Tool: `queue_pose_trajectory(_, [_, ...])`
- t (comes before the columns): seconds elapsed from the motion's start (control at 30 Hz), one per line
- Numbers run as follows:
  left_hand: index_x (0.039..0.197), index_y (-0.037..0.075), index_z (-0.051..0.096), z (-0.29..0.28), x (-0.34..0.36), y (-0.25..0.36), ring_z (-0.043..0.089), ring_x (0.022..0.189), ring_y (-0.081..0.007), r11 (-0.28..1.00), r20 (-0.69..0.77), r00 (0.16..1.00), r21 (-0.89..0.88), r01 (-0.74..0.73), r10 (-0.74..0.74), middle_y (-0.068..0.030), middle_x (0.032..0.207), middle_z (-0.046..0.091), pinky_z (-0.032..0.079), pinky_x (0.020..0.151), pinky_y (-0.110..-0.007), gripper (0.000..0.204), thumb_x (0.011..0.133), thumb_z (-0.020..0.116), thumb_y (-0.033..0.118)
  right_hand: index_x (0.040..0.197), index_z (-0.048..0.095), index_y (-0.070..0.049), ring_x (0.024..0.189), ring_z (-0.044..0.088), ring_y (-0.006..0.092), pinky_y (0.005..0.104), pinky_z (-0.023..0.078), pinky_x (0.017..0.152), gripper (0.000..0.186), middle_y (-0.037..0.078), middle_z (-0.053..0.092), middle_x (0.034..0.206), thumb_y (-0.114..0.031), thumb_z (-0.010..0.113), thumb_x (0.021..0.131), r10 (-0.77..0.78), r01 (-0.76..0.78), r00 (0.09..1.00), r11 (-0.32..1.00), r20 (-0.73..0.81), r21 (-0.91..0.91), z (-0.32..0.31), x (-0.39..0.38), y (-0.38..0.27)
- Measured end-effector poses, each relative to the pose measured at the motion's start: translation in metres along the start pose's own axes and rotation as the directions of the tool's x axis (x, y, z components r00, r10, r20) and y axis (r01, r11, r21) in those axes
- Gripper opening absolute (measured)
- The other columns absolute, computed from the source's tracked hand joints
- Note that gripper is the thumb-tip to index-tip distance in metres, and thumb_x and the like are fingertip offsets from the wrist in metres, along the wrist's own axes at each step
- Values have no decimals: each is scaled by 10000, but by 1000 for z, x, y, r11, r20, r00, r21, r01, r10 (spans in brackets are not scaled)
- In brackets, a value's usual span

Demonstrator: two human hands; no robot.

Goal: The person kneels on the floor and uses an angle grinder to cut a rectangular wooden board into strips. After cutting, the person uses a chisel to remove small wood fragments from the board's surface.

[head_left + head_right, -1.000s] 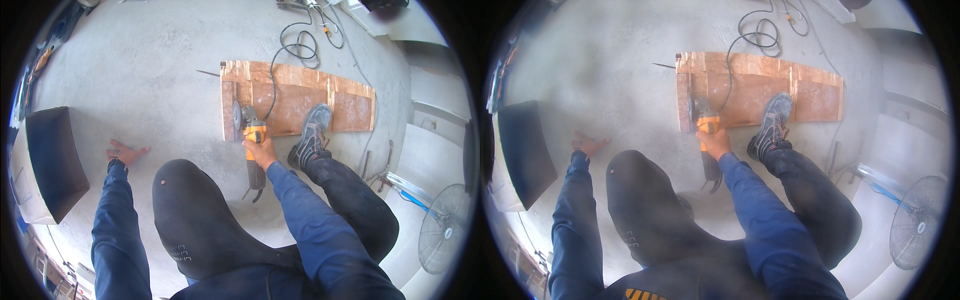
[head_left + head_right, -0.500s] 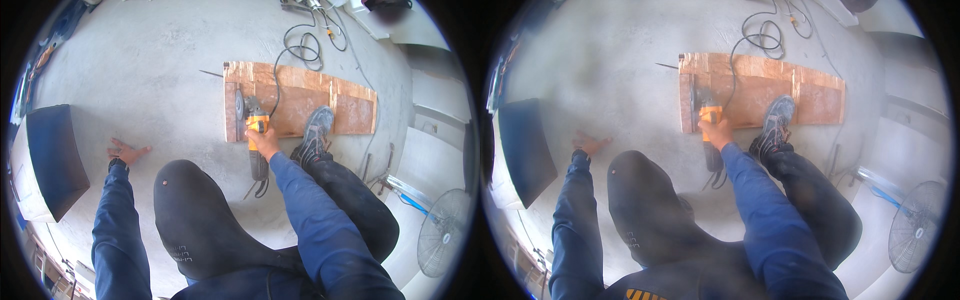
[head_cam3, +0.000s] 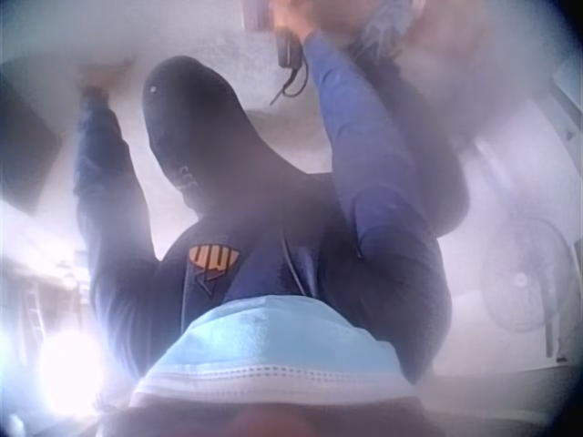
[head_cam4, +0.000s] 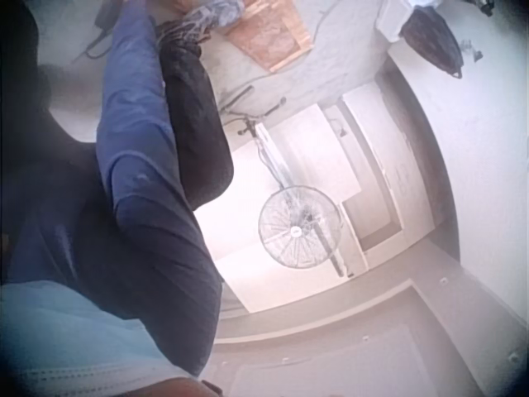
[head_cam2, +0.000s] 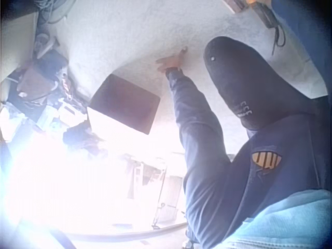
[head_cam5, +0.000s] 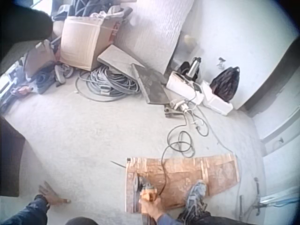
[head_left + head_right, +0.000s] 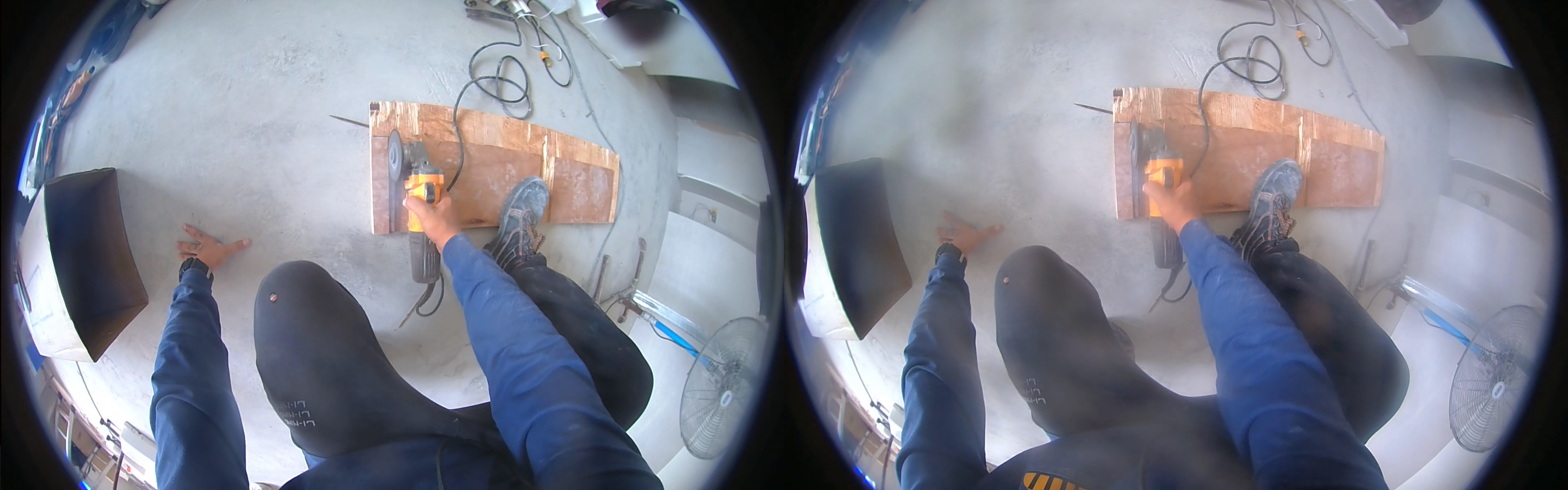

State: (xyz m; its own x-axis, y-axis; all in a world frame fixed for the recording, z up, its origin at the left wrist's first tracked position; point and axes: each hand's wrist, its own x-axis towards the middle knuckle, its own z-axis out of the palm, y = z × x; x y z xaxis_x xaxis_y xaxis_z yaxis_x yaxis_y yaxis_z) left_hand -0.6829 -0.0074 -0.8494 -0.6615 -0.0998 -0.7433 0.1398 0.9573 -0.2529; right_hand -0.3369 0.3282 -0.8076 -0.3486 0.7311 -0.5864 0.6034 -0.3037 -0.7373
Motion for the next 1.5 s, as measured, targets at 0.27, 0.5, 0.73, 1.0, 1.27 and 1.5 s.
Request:
queue_pose_trajectory(0.27, [1587,53,-345,2,3,0,-36,1534,-662,999,-1,1000,-36,2,-2,-467,1636,-171,118,1238,-700,1756,574,850,847,1111,750,51,911,743,275,389,568,820,567,172,769,1009,-394,819,765,58,-58,998,998,16,-2,-1,19,-2])
queue_pose_trajectory(0.5, [1590,55,-340,1,1,-1,-55,1539,-653,996,16,1000,-88,-7,8,-459,1636,-196,108,1241,-697,1766,564,877,819,1138,672,-34,719,707,173,345,593,652,396,63,711,915,-266,816,852,110,-111,992,993,55,26,-3,38,-25])
queue_pose_trajectory(0.73, [1596,97,-346,4,7,-1,-80,1550,-628,995,20,999,-94,35,-33,-428,1652,-210,87,1249,-686,1766,559,920,762,1244,614,-68,784,723,204,350,606,691,721,93,712,970,-736,574,975,64,-228,942,844,331,485,-49,24,-69])
queue_pose_trajectory(1.0, [1591,101,-355,16,17,-4,-113,1555,-612,988,-15,998,-139,60,-63,-415,1651,-235,85,1252,-681,1797,528,951,729,1327,577,-63,874,730,220,348,610,731,669,103,708,1082,-647,606,1000,34,-255,930,776,366,577,-68,35,-68])
queue_pose_trajectory(1.27, [1580,106,-373,8,3,-5,-152,1550,-608,983,26,999,-180,31,-27,-417,1641,-258,86,1257,-678,1808,521,962,711,1274,599,9,877,729,213,340,627,758,494,126,706,1069,-312,731,922,50,-298,872,843,488,447,-92,95,-143])
queue_pose_trajectory(1.5, [1575,87,-374,6,-1,-4,-213,1537,-602,982,19,1000,-189,1,3,-436,1619,-283,71,1253,-679,1809,525,974,680,1249,603,-19,871,694,217,358,601,742,480,129,680,1077,-318,758,906,76,-308,839,882,538,356,-88,129,-199])
